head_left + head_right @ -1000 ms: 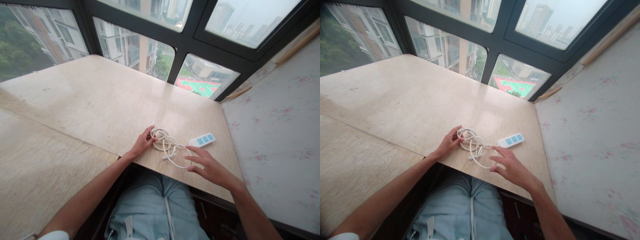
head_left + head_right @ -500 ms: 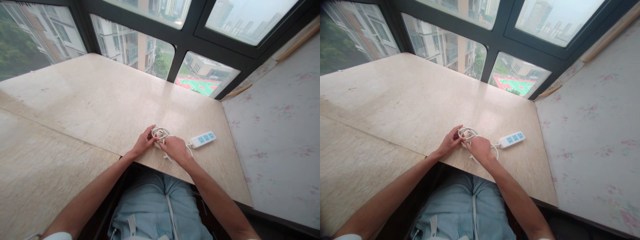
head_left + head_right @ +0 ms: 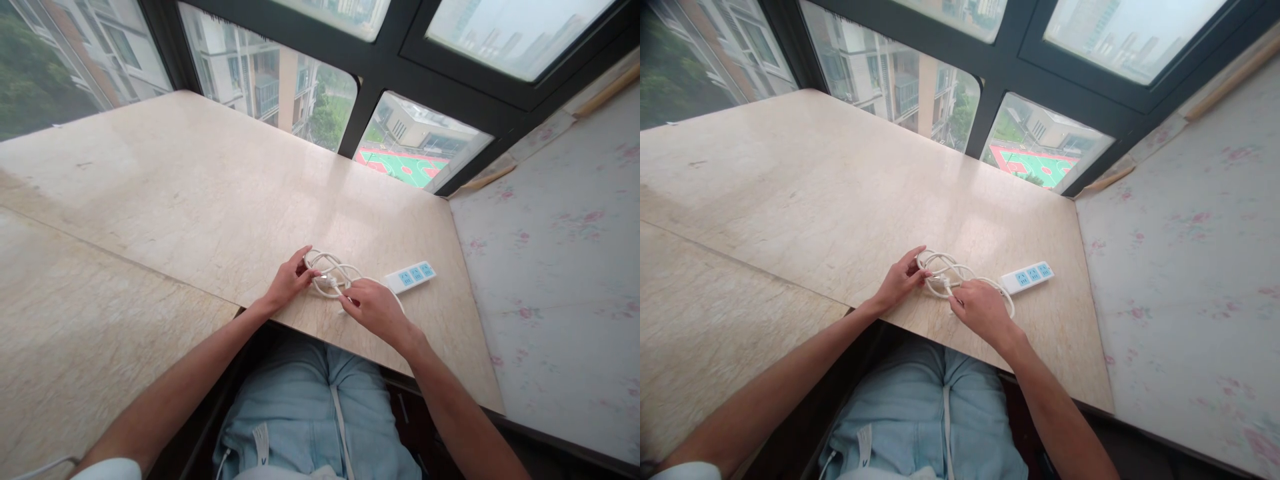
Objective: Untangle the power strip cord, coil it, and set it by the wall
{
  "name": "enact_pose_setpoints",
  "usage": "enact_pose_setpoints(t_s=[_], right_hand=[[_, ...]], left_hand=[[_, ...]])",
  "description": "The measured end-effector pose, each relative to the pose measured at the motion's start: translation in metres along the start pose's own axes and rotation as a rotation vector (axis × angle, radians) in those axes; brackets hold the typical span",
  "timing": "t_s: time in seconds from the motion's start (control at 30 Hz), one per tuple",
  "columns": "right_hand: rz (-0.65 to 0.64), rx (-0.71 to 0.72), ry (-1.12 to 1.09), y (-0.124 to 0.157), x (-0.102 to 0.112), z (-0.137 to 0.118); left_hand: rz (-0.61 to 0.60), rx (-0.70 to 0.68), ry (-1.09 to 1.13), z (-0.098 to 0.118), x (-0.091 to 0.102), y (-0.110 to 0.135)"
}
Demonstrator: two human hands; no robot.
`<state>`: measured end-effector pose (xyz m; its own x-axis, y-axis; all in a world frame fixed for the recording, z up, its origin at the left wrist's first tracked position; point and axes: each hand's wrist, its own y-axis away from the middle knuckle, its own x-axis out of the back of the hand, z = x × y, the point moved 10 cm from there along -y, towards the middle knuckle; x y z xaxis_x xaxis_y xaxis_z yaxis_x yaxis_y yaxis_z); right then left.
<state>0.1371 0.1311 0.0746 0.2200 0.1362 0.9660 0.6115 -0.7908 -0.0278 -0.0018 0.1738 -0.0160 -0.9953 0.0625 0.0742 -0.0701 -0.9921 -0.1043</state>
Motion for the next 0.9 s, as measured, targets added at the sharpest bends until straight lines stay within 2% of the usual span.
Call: enact_pose_setpoints(t_s=[0.17,0.27,0.33,0.47,0.5,0.57,0.63,0.7,0.8,0.9], right_hand=[[0.058,0.091,-0.317,0.019,0.027,-0.008],[0.16,0.083,-0.558,0.038,0.055,0.008],[0.343,0.016,-0.682,0.054,0.082,0.031],[0.916,-0.042,-0.985,0.098,0.143,0.084],[1.02,-0.038,-1.064,0.106,0.153,0.095],[1.145,-0.046,-1.228,0.115,0.165,0.117],[1.238,-0.079,-1.368,0.12,0.166,0.14],[1.322,-0.137,-1.452,0.123,0.158,0.163],[1.351,-0.353,-1.441,0.124,0.128,0.193],[1.315,-0.523,-1.332,0.124,0.1,0.208]], left_hand=[[0.018,0.029,0.048,-0.001,0.002,0.0],[0.003,0.033,0.062,0.0,0.001,0.0],[-0.003,0.024,0.052,0.002,0.0,0.001],[0.012,0.008,0.017,0.004,0.002,0.001],[0.015,0.005,0.012,0.005,0.003,0.001],[0.013,-0.004,0.017,0.006,0.003,0.001],[0.001,-0.007,0.046,0.006,0.003,0.001],[-0.011,0.001,0.084,0.006,0.002,0.001],[-0.017,0.01,0.126,0.004,0.002,0.001],[-0.023,-0.012,0.172,0.006,0.003,0.001]])
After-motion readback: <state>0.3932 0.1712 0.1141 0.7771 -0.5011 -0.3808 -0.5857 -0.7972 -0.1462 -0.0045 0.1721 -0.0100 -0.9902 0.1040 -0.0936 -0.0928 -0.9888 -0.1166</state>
